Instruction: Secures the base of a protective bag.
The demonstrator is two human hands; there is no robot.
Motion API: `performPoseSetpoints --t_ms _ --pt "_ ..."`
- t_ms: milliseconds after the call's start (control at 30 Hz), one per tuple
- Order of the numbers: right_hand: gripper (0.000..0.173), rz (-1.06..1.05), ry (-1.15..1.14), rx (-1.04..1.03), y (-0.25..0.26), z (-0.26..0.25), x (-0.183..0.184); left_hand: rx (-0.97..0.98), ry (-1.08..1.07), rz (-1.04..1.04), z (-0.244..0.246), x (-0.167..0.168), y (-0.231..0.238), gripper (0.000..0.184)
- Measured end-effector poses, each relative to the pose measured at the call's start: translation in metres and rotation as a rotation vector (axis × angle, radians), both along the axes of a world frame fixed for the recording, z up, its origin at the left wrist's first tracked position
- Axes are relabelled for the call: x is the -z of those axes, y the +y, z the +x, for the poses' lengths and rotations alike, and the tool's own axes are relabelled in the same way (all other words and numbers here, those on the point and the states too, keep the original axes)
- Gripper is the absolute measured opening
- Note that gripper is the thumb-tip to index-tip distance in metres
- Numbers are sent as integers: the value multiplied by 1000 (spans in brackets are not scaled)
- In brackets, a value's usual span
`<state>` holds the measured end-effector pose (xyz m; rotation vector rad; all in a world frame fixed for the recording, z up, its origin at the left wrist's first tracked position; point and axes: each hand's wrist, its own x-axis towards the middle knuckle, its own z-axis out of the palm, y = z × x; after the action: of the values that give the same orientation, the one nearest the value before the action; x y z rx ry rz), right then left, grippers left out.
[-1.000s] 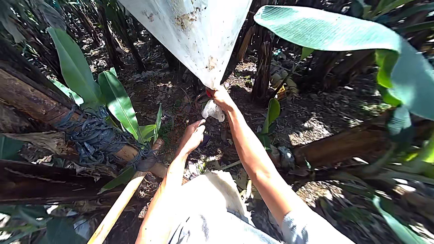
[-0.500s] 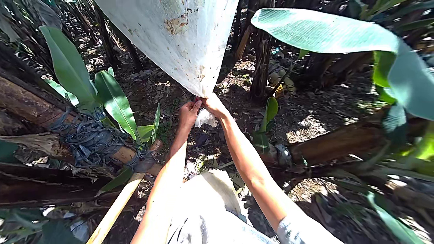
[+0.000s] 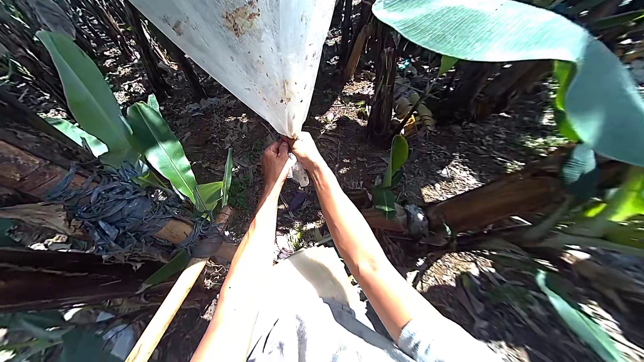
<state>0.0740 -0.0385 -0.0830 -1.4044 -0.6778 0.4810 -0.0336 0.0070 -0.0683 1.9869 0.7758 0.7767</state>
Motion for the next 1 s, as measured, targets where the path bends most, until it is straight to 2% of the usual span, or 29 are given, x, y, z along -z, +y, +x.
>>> performPoseSetpoints --t_ms 200,400,533,1000 --pt "14 -32 84 50 6 -12 -9 -103 -67 96 2 7 -8 33" --pt "16 -22 93 46 7 -5 -7 -55 -138 131 -6 37 -12 31" --pt "15 -32 101 37 7 -4 -5 -13 -159 137 -16 34 -16 30" --pt "17 -25 45 11 11 -5 -2 -61 -61 219 -48 23 -32 29"
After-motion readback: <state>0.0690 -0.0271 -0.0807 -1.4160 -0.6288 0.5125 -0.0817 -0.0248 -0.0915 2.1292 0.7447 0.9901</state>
